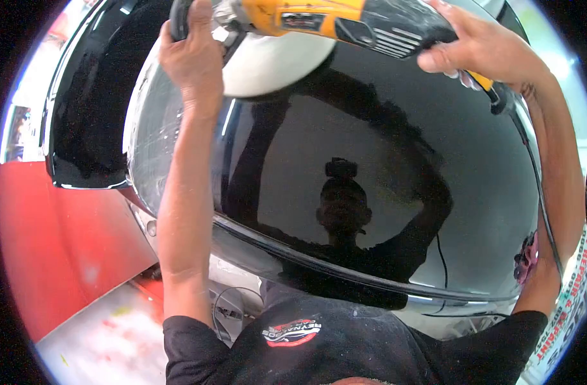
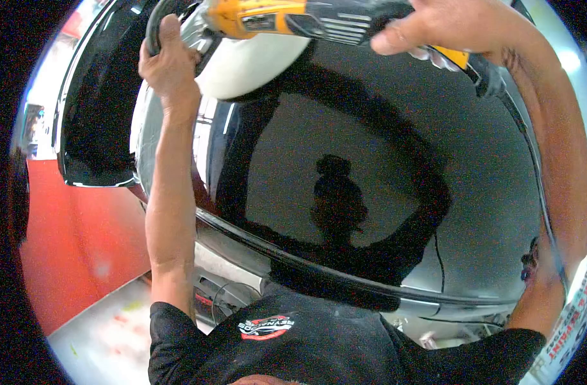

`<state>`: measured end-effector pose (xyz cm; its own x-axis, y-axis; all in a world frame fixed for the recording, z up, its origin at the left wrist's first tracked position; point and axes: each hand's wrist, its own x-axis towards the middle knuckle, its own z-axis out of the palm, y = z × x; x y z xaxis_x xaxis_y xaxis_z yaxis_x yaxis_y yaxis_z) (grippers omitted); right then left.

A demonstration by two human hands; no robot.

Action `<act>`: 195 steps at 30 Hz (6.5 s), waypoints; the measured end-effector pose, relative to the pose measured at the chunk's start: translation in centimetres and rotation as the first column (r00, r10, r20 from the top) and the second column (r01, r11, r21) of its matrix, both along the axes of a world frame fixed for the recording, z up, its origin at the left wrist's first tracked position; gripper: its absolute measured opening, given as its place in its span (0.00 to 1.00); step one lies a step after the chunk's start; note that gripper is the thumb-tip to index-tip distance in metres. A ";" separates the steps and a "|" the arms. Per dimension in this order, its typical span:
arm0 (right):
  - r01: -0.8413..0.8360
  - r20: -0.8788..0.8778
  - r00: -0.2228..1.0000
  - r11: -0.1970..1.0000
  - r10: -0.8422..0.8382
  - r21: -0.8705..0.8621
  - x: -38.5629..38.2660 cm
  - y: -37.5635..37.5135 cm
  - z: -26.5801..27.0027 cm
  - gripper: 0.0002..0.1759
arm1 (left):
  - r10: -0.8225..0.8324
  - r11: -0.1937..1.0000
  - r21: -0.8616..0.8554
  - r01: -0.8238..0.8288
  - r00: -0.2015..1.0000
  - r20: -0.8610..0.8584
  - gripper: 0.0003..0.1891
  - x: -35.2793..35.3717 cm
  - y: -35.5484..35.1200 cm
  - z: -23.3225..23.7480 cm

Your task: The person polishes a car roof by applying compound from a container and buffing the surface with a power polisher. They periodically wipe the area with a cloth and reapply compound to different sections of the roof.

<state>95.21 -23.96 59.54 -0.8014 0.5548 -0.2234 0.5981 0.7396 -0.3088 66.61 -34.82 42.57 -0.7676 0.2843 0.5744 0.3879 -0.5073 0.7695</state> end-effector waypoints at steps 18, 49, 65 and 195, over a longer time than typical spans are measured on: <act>0.606 -0.283 0.740 0.787 -0.611 -0.116 60.2 -2.2 -6.1 0.54 | -0.651 0.758 -0.089 0.646 0.740 -0.169 0.23 46.2 12.5 7.2; 0.131 -0.099 0.984 0.976 -0.150 -0.173 13.7 1.3 1.3 0.50 | 0.035 0.997 -0.069 -0.028 0.993 0.112 0.09 13.9 -0.6 3.0; 0.143 -0.189 0.957 0.927 -0.219 -0.348 27.5 -9.2 2.5 0.48 | -0.245 0.947 -0.188 0.262 0.963 0.112 0.13 26.8 -8.4 5.1; 0.611 -0.238 0.490 0.525 -0.839 -0.593 60.8 2.9 9.0 0.37 | -0.610 0.783 -0.401 0.475 0.712 -0.347 0.28 60.3 31.7 20.8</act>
<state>155.96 -21.02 68.50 -0.1928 0.9309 -0.3102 0.5528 -0.1581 -0.8182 126.90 -3.07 63.34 -0.1151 0.7600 0.6396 0.4331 -0.5410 0.7209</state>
